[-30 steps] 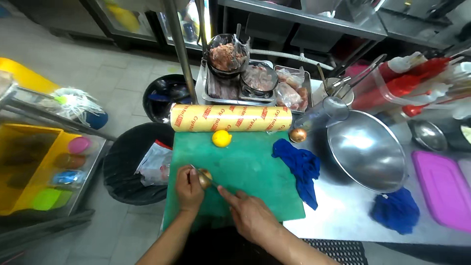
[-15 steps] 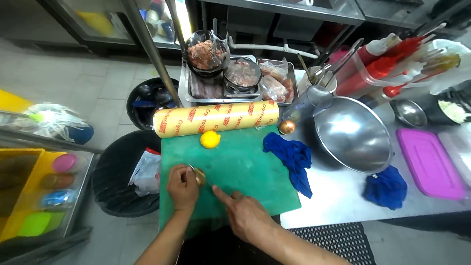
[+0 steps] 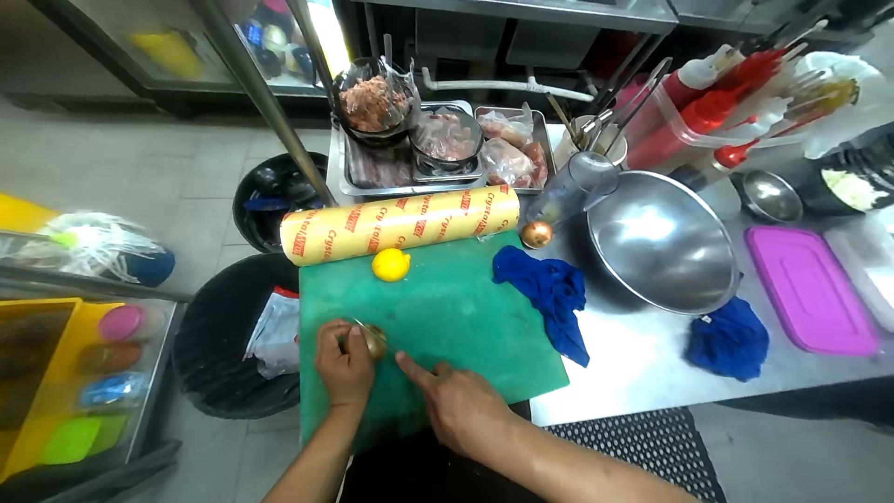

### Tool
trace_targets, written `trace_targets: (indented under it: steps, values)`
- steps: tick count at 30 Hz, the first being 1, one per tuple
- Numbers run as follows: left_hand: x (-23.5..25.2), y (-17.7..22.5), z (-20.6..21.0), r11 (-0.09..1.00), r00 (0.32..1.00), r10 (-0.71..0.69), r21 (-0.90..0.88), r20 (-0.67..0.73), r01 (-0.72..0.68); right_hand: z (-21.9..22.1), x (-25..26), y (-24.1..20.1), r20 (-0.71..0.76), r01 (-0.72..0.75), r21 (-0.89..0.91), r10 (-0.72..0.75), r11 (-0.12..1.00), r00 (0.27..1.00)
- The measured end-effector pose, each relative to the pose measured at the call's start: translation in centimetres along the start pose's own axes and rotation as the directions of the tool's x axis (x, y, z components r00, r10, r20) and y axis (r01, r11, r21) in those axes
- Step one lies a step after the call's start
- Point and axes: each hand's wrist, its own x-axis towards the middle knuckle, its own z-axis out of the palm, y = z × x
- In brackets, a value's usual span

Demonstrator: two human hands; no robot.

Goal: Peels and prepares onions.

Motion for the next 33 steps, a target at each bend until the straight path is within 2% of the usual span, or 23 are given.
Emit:
trace_targets:
  steps: [8,24,29,33]
  values:
    - [-0.3,0.0,0.0,0.998,0.999,-0.040,-0.049,-0.020,0.039,0.2,-0.5,0.0,-0.001,0.013,0.005,-0.013,1.000,1.000]
    - [0.2,-0.2,0.0,0.999,1.000,0.002,-0.048,-0.004,-0.002,0.0,-0.1,-0.4,0.009,0.022,-0.032,-0.022,0.999,1.000]
    - [-0.1,-0.8,-0.3,0.998,0.999,0.032,-0.061,0.016,-0.031,0.4,1.6,-0.6,0.019,0.031,-0.030,-0.030,0.999,0.999]
    - [0.3,-0.9,-0.5,0.997,0.999,0.031,-0.066,0.009,-0.030,0.3,0.3,-0.7,-0.009,0.049,-0.083,-0.050,0.995,0.999]
